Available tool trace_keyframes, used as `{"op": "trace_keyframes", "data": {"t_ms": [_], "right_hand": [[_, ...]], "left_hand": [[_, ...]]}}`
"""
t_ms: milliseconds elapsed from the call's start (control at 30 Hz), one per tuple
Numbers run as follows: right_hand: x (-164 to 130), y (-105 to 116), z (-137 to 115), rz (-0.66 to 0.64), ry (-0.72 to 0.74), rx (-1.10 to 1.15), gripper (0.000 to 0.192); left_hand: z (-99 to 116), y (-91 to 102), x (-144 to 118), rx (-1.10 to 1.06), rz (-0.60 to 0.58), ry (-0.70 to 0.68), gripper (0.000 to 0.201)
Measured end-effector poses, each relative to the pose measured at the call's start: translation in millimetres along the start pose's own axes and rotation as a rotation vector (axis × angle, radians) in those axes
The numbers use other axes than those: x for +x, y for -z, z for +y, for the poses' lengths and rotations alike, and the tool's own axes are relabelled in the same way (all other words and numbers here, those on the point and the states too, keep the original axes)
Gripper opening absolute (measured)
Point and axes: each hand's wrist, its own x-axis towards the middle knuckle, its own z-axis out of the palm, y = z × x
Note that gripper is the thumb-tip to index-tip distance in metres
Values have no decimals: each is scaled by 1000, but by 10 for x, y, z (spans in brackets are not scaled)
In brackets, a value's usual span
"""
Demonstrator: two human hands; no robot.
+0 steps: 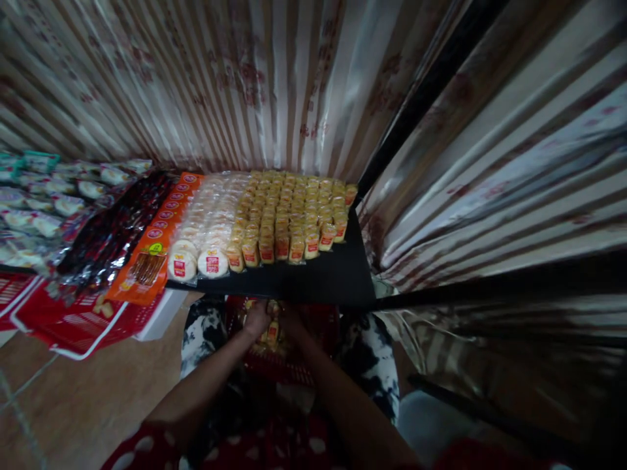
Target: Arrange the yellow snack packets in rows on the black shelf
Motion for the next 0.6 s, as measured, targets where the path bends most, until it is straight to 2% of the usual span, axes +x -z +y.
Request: {"op": "trace_keyframes", "data": {"t_ms": [100, 233, 367, 467, 600], "right_hand": [[-131, 115, -67, -76, 42, 33, 24], [-318, 262, -127, -117, 93, 59, 32], [-471, 374, -153, -154, 118, 113, 39], [-571, 455, -218, -122, 144, 183, 38], [-707, 598, -431, 4, 182, 230, 29]], "left_hand": [[36, 140, -170, -56, 44, -102, 29], [104, 307, -371, -149, 0, -214, 32], [171, 407, -509, -154, -10, -286, 38], [263, 506, -588, -151, -27, -347, 37], [506, 704, -692, -165, -48, -419, 31]]}}
